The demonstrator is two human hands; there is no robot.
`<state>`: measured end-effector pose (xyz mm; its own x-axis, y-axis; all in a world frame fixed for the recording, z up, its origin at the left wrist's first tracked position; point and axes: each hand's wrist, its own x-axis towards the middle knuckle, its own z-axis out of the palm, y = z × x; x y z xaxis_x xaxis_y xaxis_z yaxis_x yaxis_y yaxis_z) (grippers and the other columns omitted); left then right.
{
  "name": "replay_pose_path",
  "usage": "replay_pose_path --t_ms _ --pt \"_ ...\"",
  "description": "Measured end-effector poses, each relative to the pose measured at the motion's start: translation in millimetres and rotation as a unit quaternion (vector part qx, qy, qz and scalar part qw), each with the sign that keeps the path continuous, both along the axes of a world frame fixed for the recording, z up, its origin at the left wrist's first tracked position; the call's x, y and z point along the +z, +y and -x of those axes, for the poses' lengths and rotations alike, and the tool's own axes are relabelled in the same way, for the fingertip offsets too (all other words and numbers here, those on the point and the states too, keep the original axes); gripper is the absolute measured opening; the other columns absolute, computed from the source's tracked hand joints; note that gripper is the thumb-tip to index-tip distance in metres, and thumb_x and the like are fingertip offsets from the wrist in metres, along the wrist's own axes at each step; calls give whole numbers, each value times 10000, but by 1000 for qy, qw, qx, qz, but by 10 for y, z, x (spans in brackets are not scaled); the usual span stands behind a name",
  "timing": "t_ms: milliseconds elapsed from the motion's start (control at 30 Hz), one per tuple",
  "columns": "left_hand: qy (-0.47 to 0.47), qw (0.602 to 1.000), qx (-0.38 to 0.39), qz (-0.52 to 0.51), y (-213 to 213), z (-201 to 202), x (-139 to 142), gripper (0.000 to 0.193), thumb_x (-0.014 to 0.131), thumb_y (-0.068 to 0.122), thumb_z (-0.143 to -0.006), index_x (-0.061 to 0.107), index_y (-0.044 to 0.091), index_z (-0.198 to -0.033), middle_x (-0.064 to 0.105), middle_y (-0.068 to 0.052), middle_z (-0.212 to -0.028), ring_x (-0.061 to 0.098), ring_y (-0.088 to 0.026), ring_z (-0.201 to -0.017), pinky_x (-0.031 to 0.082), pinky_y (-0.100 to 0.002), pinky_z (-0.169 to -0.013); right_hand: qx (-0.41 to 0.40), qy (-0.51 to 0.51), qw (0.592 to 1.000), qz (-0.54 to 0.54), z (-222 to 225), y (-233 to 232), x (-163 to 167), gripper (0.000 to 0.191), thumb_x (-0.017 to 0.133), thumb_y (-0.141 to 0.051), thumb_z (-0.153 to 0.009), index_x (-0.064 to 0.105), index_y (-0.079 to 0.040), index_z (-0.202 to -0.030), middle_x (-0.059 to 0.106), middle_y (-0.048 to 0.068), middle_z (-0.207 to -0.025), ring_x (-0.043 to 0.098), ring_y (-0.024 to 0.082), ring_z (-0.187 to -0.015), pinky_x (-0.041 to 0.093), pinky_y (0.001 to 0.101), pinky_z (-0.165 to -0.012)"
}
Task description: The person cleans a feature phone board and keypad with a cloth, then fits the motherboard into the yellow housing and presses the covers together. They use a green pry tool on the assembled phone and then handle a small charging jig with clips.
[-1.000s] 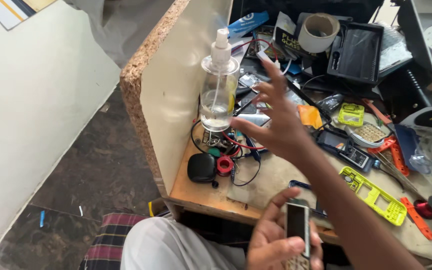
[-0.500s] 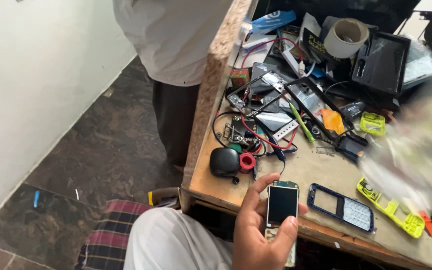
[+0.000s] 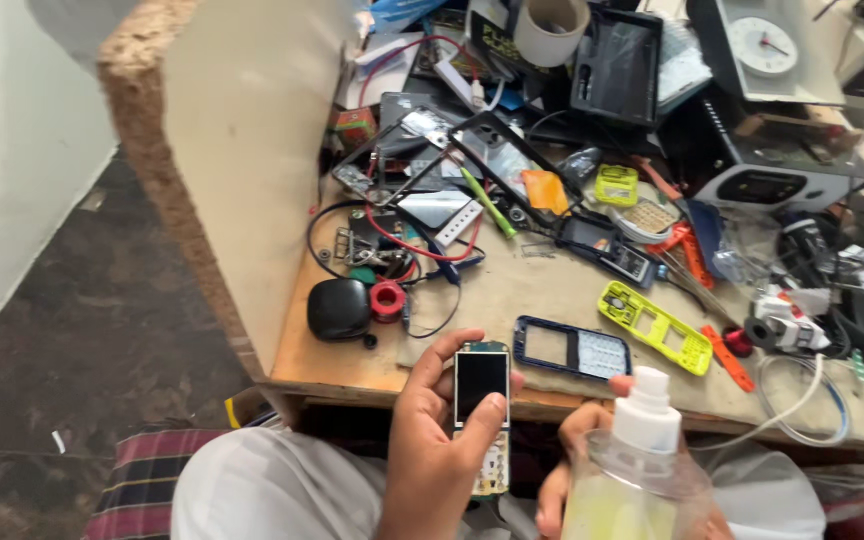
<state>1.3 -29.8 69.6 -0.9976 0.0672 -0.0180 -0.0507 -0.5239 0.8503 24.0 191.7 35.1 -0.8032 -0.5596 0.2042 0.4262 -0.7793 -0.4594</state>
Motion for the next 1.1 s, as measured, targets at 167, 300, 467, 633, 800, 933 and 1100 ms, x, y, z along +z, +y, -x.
replay_pose_path --t_ms 167,300,467,633,800,933,1100 --pt "-12 999 -14 -52 69 -17 -5 514 597 -49 -907 508 73 -1399 679 -93 -1035 714 -108 -856 639 -284 -677 154 -97 978 -106 40 69 -35 634 568 -612 -1017 469 -45 -1283 631 392 -1205 662 547 -1107 566 589 -956" --pt "-6 999 -23 -28 100 -55 14 501 567 -43 -932 514 73 -1417 653 -86 -1037 674 -103 -768 607 -268 -585 -287 140 884 -341 -264 98 -195 685 743 -304 -949 471 47 -1471 676 342 -1205 727 481 -1000 576 565 -882" --pt "9 997 -26 67 76 -91 74 463 547 -28 -945 546 76 -1396 680 -78 -1028 663 -74 -756 598 -245 -589 -284 272 721 -571 -347 220 -184 938 916 -201 -763 466 -14 -1564 728 218 -1286 739 280 -1116 502 401 -1017" --pt "-12 997 -71 -31 78 -90 74 390 560 102 -1019 533 51 -1404 664 -84 -1030 646 -75 -755 592 -256 -587 -306 274 666 -622 -361 17 198 998 999 -240 -661 523 -53 -1517 701 152 -1264 774 232 -1144 555 353 -972" --pt "-40 984 -108 -137 50 -51 -23 435 478 297 -1073 510 27 -1413 660 -112 -1021 668 -113 -747 594 -271 -573 -345 376 535 -673 -313 -250 482 902 925 -234 -637 541 -85 -1439 712 152 -1241 712 240 -1174 529 349 -971" --pt "-29 986 -113 -116 68 -77 -80 450 459 328 -1087 510 28 -1418 651 -105 -1031 663 -112 -762 591 -266 -581 -342 385 506 -692 -328 -269 540 835 921 -226 -650 577 -150 -1407 724 115 -1188 705 228 -1118 554 335 -943" --pt "-32 987 -129 -85 77 -98 -80 442 459 334 -1094 522 44 -1421 645 -95 -1025 656 -108 -764 578 -261 -574 -323 332 530 -710 -371 -243 570 850 923 -231 -647 565 -165 -1415 728 93 -1134 714 207 -1070 561 337 -913"
